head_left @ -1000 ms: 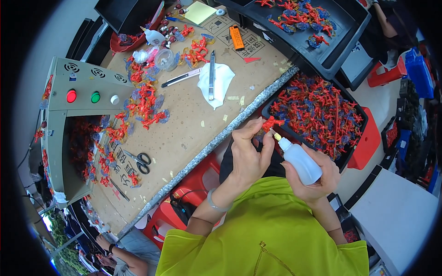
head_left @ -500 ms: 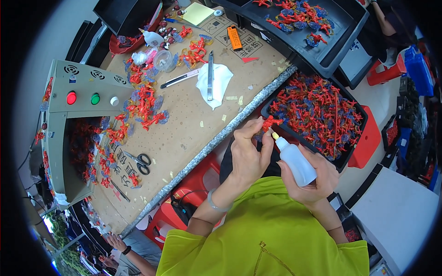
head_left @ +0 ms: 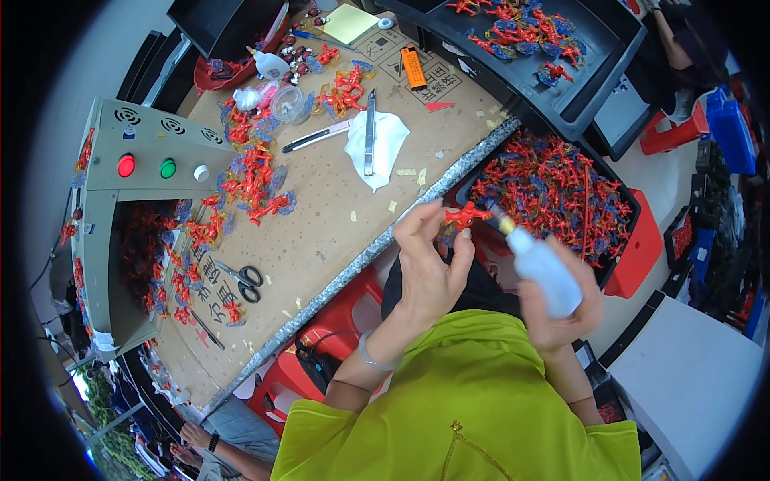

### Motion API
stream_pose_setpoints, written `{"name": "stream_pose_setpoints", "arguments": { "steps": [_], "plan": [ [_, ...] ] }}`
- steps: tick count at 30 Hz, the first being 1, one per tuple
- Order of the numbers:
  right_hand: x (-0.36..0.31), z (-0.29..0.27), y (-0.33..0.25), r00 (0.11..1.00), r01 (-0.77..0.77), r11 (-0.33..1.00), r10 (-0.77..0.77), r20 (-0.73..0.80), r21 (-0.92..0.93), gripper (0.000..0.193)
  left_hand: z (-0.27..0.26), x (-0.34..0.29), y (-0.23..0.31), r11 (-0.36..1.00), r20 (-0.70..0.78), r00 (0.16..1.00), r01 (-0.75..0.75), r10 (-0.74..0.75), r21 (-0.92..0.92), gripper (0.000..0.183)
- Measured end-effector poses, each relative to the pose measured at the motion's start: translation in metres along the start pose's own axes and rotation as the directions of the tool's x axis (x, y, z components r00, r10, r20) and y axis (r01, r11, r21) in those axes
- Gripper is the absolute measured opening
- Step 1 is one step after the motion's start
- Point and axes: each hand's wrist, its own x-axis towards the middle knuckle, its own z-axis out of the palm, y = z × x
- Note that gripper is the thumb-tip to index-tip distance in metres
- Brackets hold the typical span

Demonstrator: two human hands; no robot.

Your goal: The person assembles small plastic toy figurines by gluing components together with a glue bottle and applying finishing touches with a brush.

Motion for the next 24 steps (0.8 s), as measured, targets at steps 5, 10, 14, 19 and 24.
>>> {"name": "stream_pose_setpoints", "arguments": {
  "steps": [5,10,14,19,24],
  "plan": [
    [0.032,0.023,0.036,0.89,-0.454,0.797,0.427,0.16,0.397,0.034,-0.009,0.008,0.005,0.94,0.021,0.972,0.232,-0.235,-0.249,0.04],
    [0.065,0.093,0.073,0.907,-0.391,0.858,0.296,0.301,0.333,0.033,-0.03,0.009,0.007,0.815,0.153,0.917,0.397,-0.368,-0.422,0.018],
    [0.078,0.146,0.085,0.942,-0.257,0.934,0.185,0.279,0.25,0.035,-0.043,0.005,0.006,0.743,0.298,0.88,0.473,-0.37,-0.473,0.012],
    [0.081,0.155,0.08,0.942,-0.177,0.972,0.123,0.311,0.154,0.036,-0.048,0.003,0.009,0.794,0.319,0.874,0.473,-0.367,-0.383,0.015],
    [0.065,0.079,0.052,0.94,-0.314,0.889,0.24,0.244,0.334,0.02,-0.04,0.006,0.003,0.919,0.302,0.922,0.317,-0.241,-0.235,0.013]
  ]
}}
